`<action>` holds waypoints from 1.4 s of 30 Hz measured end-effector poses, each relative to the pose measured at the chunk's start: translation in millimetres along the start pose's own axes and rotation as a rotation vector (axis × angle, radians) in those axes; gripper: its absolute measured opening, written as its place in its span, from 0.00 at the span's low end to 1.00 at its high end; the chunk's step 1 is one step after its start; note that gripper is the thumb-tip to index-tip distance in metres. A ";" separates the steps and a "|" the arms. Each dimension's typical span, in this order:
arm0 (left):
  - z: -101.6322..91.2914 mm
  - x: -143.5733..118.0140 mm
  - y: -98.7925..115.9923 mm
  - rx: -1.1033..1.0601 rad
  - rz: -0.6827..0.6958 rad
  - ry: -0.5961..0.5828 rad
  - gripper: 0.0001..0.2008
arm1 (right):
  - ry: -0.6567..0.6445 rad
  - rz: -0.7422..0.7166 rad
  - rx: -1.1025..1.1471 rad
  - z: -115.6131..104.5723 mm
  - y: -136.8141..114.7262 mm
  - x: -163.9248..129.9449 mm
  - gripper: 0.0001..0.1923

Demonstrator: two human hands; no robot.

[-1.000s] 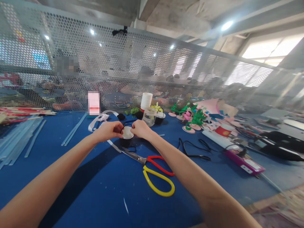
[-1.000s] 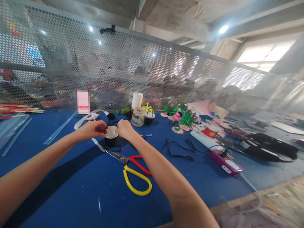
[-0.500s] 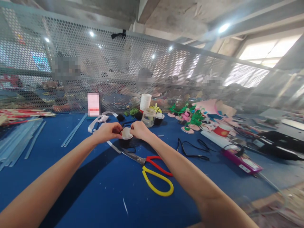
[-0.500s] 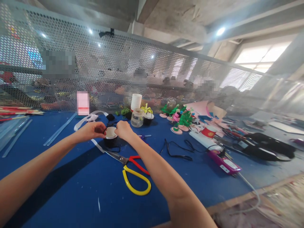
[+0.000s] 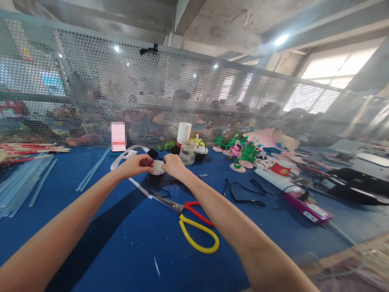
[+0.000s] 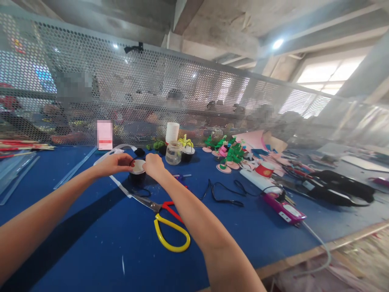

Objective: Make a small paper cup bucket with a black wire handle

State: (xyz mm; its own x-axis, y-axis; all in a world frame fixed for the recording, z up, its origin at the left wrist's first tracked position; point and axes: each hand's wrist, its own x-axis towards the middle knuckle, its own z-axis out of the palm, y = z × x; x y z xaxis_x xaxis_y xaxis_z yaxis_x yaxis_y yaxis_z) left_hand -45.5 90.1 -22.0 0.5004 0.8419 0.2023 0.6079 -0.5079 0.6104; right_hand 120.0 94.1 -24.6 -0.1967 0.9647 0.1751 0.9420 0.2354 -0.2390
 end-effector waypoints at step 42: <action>28.0 -90.1 81.6 -0.694 -0.213 0.191 0.11 | -0.033 0.311 0.165 -2.0 99.1 -73.9 0.18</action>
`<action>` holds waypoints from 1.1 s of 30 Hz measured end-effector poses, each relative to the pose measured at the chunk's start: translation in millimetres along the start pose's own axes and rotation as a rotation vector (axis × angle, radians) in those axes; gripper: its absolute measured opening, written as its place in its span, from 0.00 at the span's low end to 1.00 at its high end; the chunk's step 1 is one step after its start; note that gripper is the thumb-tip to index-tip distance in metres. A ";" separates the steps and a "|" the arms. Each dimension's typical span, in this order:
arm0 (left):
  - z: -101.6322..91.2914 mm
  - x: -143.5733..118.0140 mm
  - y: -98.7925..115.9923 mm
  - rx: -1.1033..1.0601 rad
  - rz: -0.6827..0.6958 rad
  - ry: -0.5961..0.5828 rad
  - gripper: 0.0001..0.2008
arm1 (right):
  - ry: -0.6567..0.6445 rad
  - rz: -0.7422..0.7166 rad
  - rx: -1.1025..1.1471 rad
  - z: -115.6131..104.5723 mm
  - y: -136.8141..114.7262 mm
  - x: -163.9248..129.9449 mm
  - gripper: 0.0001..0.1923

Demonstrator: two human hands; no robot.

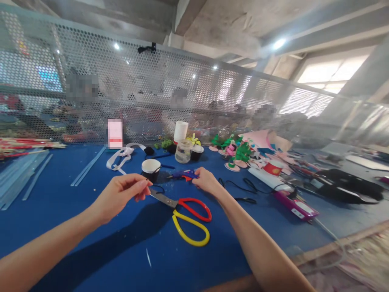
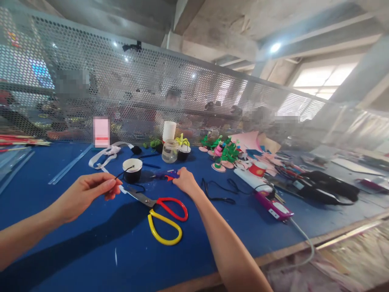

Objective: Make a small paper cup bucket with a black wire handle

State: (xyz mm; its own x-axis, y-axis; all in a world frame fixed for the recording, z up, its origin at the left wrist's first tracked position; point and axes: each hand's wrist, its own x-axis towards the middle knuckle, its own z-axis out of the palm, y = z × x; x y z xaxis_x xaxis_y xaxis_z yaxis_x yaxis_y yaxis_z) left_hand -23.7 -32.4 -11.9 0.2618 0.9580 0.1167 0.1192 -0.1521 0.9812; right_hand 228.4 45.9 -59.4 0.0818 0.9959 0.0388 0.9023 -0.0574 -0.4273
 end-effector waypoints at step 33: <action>-4.7 -19.1 -60.2 0.251 0.108 0.042 0.10 | -0.220 -0.225 0.746 -0.6 -52.5 -87.0 0.14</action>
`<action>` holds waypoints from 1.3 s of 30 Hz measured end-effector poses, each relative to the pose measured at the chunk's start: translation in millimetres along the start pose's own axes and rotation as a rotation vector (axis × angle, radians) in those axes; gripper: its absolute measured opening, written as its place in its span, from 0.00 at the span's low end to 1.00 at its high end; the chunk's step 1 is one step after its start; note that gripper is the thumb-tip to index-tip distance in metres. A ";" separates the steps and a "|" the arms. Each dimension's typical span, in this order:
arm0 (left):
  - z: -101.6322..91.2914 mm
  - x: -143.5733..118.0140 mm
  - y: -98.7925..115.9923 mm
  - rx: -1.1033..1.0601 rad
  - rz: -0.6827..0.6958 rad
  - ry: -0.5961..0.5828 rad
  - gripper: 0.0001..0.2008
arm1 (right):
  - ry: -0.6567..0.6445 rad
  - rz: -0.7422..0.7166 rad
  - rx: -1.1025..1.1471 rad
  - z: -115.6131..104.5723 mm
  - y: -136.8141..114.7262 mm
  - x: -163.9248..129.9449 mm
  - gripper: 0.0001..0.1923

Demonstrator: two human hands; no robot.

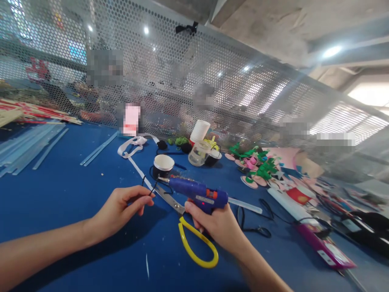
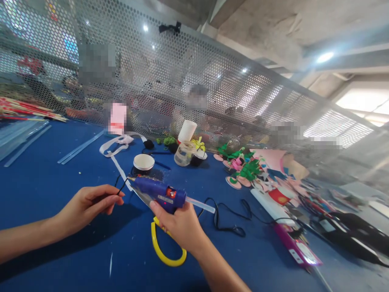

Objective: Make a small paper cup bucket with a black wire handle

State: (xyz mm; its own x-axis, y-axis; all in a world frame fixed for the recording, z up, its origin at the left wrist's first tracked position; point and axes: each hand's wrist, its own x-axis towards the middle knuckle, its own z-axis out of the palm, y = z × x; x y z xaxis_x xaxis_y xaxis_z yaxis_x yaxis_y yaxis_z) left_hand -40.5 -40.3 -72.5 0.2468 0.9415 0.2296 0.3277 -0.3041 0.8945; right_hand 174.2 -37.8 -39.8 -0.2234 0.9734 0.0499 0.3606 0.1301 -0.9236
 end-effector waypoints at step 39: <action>-1.6 0.5 3.7 0.013 0.004 -0.015 0.10 | 0.176 0.039 -0.113 3.0 -0.4 -4.7 0.12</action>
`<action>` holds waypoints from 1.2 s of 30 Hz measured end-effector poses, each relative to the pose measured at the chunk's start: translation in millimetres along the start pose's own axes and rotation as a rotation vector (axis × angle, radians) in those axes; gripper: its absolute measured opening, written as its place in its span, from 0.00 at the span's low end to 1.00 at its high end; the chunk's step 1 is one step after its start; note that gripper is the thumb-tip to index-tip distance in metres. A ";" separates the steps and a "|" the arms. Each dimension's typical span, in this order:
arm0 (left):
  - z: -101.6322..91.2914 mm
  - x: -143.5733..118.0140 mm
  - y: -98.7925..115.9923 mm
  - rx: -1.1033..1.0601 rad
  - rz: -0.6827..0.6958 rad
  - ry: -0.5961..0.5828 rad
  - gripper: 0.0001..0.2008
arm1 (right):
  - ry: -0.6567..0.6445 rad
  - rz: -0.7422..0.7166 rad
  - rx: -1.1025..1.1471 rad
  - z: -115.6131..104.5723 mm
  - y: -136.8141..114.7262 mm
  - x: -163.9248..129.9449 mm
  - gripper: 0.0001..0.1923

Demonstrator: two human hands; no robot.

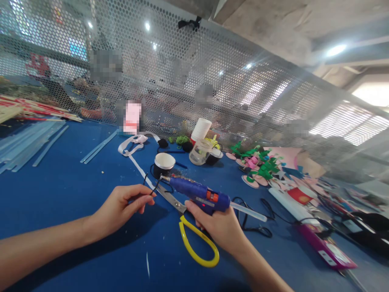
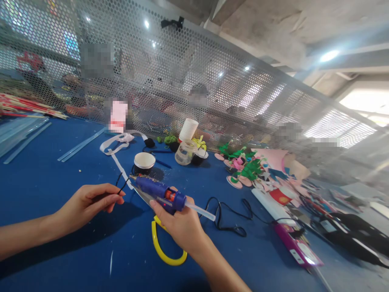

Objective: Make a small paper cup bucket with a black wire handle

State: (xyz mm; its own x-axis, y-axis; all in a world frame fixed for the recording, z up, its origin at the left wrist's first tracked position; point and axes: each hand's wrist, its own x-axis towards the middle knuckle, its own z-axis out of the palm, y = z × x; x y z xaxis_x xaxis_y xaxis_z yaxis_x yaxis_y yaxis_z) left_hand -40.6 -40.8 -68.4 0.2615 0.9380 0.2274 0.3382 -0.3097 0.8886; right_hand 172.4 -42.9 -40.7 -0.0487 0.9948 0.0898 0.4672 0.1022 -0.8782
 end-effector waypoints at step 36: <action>-0.6 7.3 9.3 -0.547 -0.193 0.049 0.11 | -0.057 0.109 0.079 -5.5 -6.6 2.3 0.14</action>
State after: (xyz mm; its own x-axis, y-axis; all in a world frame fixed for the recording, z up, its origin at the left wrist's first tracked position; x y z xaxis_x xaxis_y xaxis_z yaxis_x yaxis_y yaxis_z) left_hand -36.1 -36.8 -58.3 0.1949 0.9797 0.0479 -0.1437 -0.0198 0.9894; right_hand 174.1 -41.3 -32.2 -0.0524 0.9981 -0.0329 0.4014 -0.0091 -0.9159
